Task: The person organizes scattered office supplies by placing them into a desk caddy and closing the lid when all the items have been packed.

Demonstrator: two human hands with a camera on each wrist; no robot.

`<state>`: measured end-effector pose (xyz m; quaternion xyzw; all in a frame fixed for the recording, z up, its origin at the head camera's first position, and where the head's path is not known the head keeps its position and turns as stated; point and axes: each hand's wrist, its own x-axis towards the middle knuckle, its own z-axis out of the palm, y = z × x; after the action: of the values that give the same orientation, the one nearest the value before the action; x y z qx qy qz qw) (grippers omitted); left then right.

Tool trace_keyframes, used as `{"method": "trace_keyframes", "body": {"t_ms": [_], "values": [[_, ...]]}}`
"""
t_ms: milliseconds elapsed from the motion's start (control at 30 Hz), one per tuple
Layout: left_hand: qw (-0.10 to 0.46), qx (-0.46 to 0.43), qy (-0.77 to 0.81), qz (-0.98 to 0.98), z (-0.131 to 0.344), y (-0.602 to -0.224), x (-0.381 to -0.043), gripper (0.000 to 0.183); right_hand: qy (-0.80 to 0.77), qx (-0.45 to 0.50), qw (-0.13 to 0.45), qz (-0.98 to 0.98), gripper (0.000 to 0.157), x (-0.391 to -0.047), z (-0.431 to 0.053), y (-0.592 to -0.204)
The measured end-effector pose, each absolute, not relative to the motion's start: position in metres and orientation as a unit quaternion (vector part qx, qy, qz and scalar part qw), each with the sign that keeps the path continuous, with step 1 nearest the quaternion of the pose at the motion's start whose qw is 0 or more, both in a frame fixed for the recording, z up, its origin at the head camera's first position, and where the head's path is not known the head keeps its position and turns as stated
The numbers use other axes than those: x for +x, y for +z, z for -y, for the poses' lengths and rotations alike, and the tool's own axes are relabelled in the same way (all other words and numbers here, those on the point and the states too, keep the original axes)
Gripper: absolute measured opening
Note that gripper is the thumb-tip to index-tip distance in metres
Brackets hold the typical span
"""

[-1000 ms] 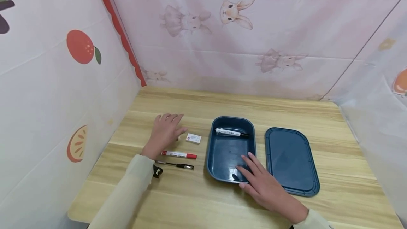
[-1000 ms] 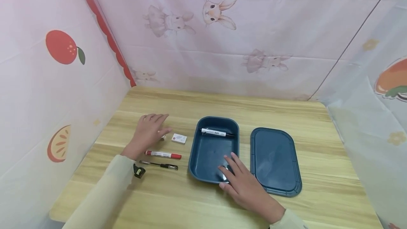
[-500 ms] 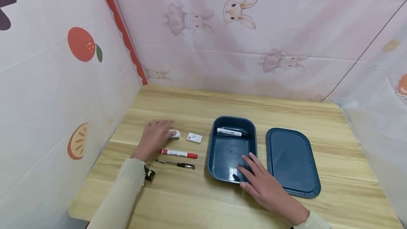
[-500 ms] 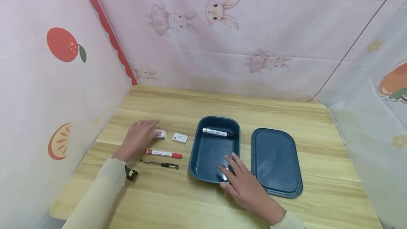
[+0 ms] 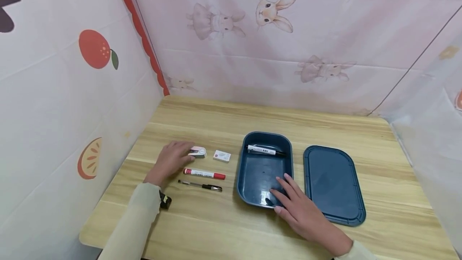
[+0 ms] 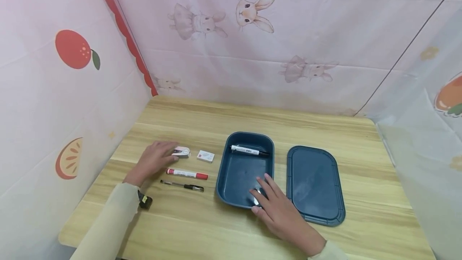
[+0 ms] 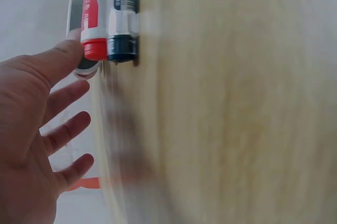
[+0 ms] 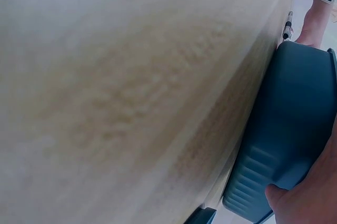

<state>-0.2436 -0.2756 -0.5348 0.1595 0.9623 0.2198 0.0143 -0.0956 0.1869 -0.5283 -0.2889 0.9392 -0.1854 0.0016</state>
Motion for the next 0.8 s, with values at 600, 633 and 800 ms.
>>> {"method": "trace_keyframes", "body": {"t_ms": [600,633,800], "values": [[0.016,0.144,0.242,-0.959,0.2718,-0.5426,-0.2469,0.053,-0.191,-0.282,0.012,-0.94,0.045,-0.0961,-0.1863,-0.5277],[0.015,0.142,0.244,-0.959,0.2713,-0.5421,-0.2467,0.052,-0.19,-0.282,0.011,-0.94,0.045,-0.0961,-0.1862,-0.5277],[0.007,0.135,0.252,-0.958,0.2688,-0.5378,-0.2456,0.052,-0.19,-0.284,0.003,-0.94,0.045,-0.096,-0.1858,-0.5275]]}}
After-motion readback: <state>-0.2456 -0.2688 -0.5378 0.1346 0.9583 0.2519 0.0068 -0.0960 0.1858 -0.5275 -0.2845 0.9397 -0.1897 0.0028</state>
